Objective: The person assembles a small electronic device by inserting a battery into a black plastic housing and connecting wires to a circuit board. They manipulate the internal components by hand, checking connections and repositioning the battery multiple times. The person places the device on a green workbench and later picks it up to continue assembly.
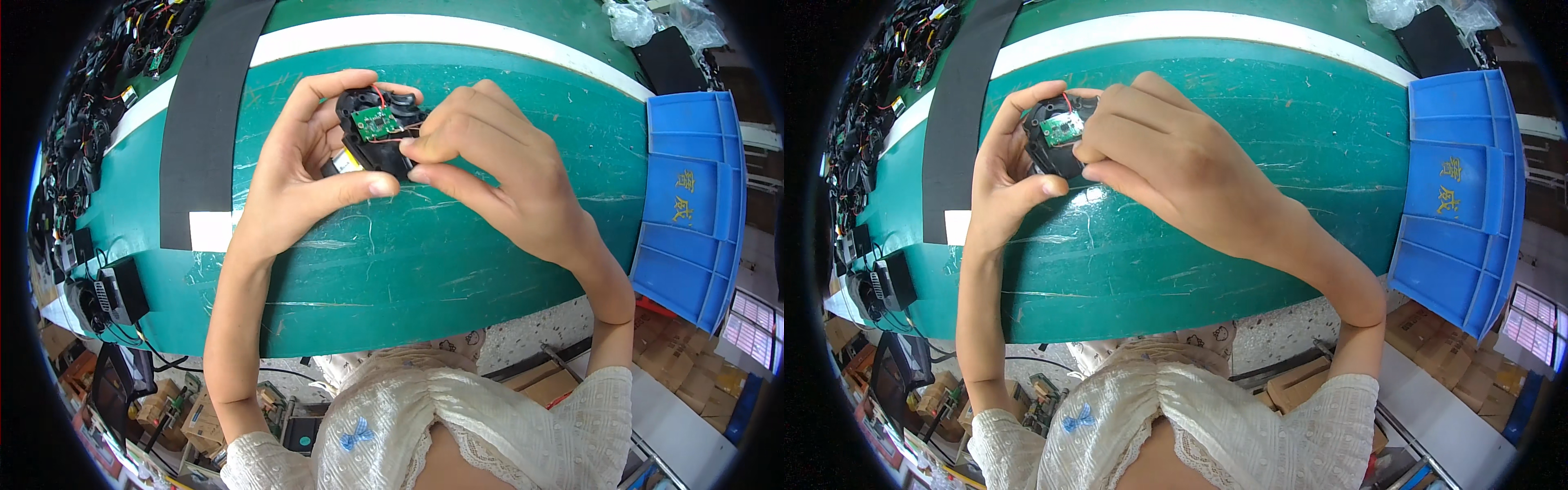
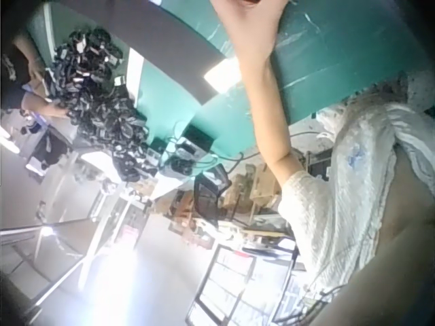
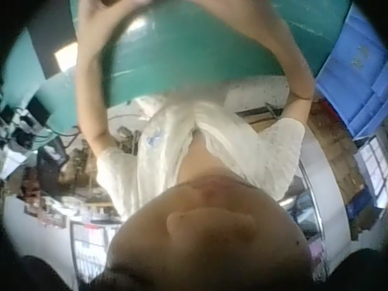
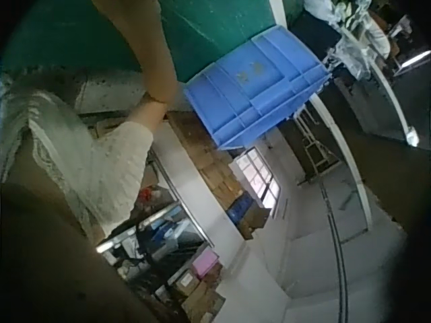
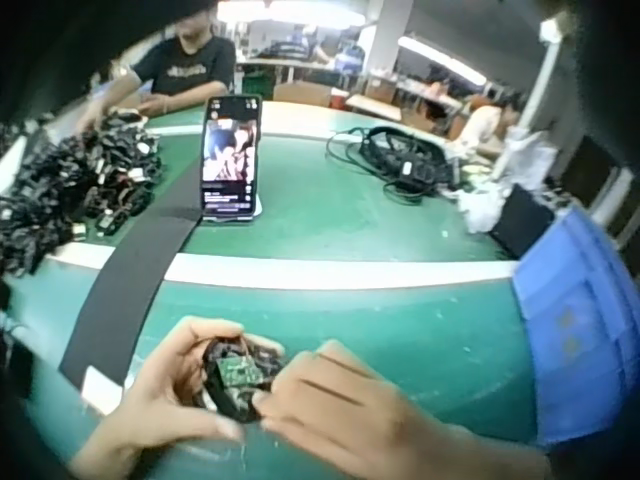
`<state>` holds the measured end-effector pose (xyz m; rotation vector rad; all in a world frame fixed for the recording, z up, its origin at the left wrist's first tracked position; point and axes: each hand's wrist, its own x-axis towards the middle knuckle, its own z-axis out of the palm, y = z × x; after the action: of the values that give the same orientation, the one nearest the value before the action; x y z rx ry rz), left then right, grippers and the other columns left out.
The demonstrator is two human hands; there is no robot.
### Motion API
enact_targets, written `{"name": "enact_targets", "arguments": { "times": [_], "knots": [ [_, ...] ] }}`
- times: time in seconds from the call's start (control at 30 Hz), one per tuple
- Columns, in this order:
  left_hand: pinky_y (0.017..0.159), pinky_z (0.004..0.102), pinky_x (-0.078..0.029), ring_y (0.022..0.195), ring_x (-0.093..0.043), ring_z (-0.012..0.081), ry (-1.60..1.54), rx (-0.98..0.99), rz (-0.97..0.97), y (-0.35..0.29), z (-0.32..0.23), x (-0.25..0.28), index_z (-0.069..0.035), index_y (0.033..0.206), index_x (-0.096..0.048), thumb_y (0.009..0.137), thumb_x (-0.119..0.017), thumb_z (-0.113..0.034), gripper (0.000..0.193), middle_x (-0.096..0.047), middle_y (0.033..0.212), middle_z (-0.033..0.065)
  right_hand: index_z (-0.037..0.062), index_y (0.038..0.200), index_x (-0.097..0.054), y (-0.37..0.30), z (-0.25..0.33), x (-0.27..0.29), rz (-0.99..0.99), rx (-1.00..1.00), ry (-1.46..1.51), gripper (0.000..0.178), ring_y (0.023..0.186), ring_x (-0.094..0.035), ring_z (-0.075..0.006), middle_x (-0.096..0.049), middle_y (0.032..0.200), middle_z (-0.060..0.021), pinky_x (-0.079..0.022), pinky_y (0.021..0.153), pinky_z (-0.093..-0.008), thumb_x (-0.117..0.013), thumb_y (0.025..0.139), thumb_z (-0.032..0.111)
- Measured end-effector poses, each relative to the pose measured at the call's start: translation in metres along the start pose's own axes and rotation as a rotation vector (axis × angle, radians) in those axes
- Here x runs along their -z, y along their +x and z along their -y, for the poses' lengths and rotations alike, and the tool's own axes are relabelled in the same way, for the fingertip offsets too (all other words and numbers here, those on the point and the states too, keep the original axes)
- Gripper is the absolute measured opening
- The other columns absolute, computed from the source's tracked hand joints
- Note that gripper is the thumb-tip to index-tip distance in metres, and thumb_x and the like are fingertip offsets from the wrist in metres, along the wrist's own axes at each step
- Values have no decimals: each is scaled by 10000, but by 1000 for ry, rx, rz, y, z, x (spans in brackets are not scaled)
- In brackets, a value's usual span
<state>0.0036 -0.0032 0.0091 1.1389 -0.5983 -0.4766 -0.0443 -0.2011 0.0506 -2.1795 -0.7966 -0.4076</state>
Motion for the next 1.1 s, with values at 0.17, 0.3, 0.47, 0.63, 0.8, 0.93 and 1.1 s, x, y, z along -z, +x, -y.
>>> {"name": "enact_targets", "arguments": {
  "times": [0.17, 0.3, 0.47, 0.63, 0.8, 0.93, 1.1],
  "knots": [
    [880, 276, -486, 1020, -586, 166, -144, 90, -126, -1, 2, -7, 11, 1284, -397, 754, -753, -77, 645, -574, 1193, 163, 31, 919, -657, -5, 1, -10, -149, 47, -124, 283, 766, -516, -201, -592, 861, -58, -408, 658, -291, -760, 655, 13],
    [929, 309, -475, 1061, -593, 199, -22, 224, -224, -4, 2, -11, 44, 1294, -413, 692, -758, -556, 917, -564, 1206, 157, 38, 964, -655, -6, 0, -15, -232, 46, -192, 328, 798, -531, -203, -608, 916, -70, -430, 690, -283, -763, 655, 14],
    [900, 293, -475, 1020, -589, 166, -73, 223, -230, -6, 2, -17, 45, 1276, -432, 736, -725, -520, 835, -590, 1120, 116, 51, 922, -630, -4, -6, -23, -301, 98, -134, 312, 832, -569, -220, -610, 940, -55, -484, 697, -309, -761, 639, 40],
    [929, 293, -449, 1041, -579, 179, -231, 214, -230, -9, 4, -21, 47, 1271, -423, 813, -723, -357, 680, -589, 1145, 147, 30, 908, -621, -5, -9, -30, -343, 154, -196, 284, 751, -591, -201, -631, 896, -54, -504, 621, -278, -744, 654, 63],
    [921, 286, -454, 1035, -580, 174, -245, 219, -227, -9, 3, -23, 48, 1265, -427, 835, -705, -335, 639, -589, 1144, 149, 30, 909, -617, -7, -14, -35, -396, 214, -276, 249, 726, -590, -186, -634, 876, -58, -497, 583, -267, -717, 691, 97],
    [899, 275, -462, 1009, -583, 156, -250, 236, -237, -10, 4, -22, 48, 1261, -431, 848, -694, -311, 608, -598, 1116, 137, 31, 911, -617, -6, -16, -37, -422, 239, -318, 229, 709, -589, -183, -634, 847, -56, -496, 573, -269, -700, 713, 109],
    [868, 263, -466, 972, -581, 138, -216, 287, -237, -9, 3, -22, 41, 1263, -435, 855, -688, -291, 584, -604, 1078, 118, 20, 908, -616, -8, -19, -40, -442, 264, -344, 219, 727, -596, -197, -637, 855, -67, -504, 584, -277, -694, 720, 102]
  ]
}}
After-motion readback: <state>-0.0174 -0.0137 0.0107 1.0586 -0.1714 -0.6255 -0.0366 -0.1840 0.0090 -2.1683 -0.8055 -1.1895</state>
